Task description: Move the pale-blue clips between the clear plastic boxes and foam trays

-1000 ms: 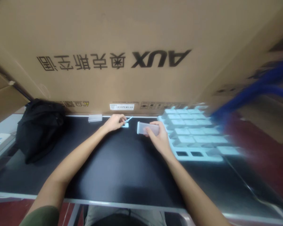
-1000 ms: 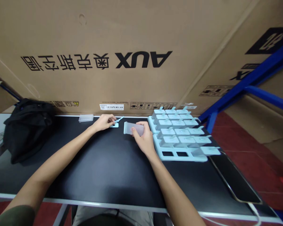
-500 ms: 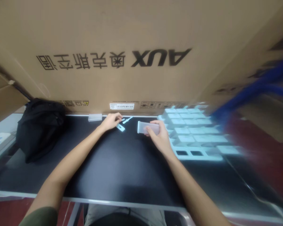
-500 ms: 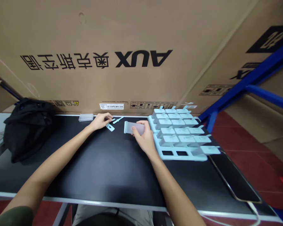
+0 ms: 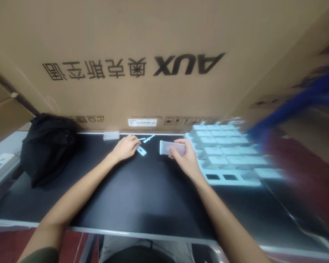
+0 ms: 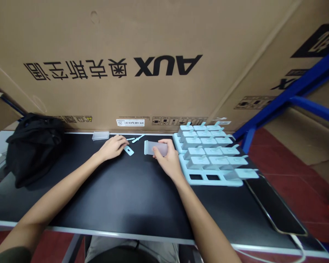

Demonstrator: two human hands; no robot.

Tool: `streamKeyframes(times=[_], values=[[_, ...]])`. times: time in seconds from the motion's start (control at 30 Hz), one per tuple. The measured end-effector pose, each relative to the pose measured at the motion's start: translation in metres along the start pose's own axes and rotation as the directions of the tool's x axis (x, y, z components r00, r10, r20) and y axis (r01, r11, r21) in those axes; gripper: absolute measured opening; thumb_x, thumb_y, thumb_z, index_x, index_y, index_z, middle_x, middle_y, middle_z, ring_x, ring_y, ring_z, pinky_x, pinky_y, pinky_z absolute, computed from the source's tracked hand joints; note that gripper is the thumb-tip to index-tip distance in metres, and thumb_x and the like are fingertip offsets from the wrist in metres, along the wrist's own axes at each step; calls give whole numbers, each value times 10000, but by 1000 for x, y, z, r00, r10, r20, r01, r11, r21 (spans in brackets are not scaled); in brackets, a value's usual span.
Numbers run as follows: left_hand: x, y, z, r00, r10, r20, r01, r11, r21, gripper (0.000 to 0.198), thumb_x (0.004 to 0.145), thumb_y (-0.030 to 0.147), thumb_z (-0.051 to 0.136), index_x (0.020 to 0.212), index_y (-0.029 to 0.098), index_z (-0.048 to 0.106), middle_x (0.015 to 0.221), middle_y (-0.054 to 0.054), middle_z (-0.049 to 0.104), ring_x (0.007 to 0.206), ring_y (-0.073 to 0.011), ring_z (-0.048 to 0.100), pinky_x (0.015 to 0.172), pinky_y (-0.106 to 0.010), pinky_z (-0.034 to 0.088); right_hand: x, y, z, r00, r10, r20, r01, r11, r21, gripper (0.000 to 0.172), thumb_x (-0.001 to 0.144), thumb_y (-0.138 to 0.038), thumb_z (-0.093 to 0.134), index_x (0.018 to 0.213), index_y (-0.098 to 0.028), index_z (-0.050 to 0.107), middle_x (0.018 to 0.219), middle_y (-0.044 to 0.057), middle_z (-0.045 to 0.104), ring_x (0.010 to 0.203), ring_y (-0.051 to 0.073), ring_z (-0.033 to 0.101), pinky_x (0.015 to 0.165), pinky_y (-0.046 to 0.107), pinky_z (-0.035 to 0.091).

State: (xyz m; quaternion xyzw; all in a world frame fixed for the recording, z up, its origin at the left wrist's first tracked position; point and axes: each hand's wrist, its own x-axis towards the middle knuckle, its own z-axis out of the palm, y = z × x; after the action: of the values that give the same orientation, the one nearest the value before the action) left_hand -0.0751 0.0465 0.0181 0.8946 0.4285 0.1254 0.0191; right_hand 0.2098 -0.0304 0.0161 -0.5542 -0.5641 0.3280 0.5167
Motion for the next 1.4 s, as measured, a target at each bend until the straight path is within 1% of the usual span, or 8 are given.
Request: streamKeyframes(times=[0.17, 0.33, 0.47, 0.67, 1.0, 1.2, 1.3, 1.4], values=[[18, -16, 3, 983, -181, -15, 181, 981, 63, 176, 949, 207, 574, 994, 175, 741, 1073, -137, 711, 1081, -299, 603, 985, -418, 497, 1, 5, 0, 1000, 0, -3, 0, 1000, 2, 481, 836, -587, 693, 1138, -244, 543, 856, 5, 709, 650, 214, 741, 658, 363, 611], [19, -26, 3, 978, -208, -23, 209, 978, 11, 113, 892, 141, 612, 887, 171, 721, 988, -131, 731, 1015, -292, 646, 920, -388, 524, 3, 6, -2, 1000, -14, -16, 14, 1000, 18, 473, 838, -578, 693, 1134, -241, 541, 888, 10, 705, 650, 206, 735, 671, 366, 611], [10, -26, -8, 983, -182, -8, 181, 980, -88, 95, 909, 154, 624, 909, 192, 711, 933, -67, 759, 899, -230, 696, 848, -330, 542, 3, 2, -4, 1000, -27, -16, 27, 999, 38, 457, 839, -570, 692, 1123, -246, 541, 914, 13, 696, 645, 204, 724, 661, 376, 617], [-1, 4, -36, 999, -49, -2, 43, 892, -450, 87, 936, 232, 661, 889, 198, 724, 885, -25, 782, 808, -174, 721, 825, -289, 543, -2, 1, -3, 993, -114, 35, 113, 993, 17, 400, 856, -517, 695, 1128, -258, 557, 1037, 58, 684, 815, 240, 724, 705, 407, 636], [-10, 64, -49, 999, 21, -45, -42, 833, -552, 124, 948, 281, 652, 915, 211, 749, 921, -24, 770, 835, -172, 700, 780, -280, 523, -14, -21, 2, 951, -278, 133, 291, 953, -90, 290, 850, -481, 689, 987, -248, 582, 923, 34, 686, 797, 210, 657, 721, 344, 559], [-22, 83, -48, 995, -44, -84, -23, 747, -664, 195, 961, 354, 636, 945, 207, 761, 963, -54, 770, 831, -182, 691, 745, -291, 539, -23, -32, -6, 923, -262, 280, 267, 963, 20, 312, 832, -481, 746, 854, -251, 537, 932, 49, 732, 849, 232, 707, 760, 370, 580], [-26, 92, -43, 998, 1, -65, -49, 675, -736, 193, 967, 356, 639, 1001, 211, 762, 1011, -68, 774, 890, -194, 708, 809, -311, 559, -36, -27, -12, 899, -270, 344, 265, 962, 64, 293, 846, -418, 746, 968, -262, 530, 982, 47, 740, 925, 236, 731, 833, 389, 589], [-28, 99, -36, 996, 84, -26, -71, 592, -802, 264, 971, 348, 653, 1204, 230, 689, 1144, -85, 756, 1008, -206, 716, 893, -330, 570, -54, -23, -24, 910, -248, 332, 265, 964, -7, 413, 851, -376, 733, 1187, -279, 513, 1037, 53, 727, 955, 240, 734, 860, 406, 598]])
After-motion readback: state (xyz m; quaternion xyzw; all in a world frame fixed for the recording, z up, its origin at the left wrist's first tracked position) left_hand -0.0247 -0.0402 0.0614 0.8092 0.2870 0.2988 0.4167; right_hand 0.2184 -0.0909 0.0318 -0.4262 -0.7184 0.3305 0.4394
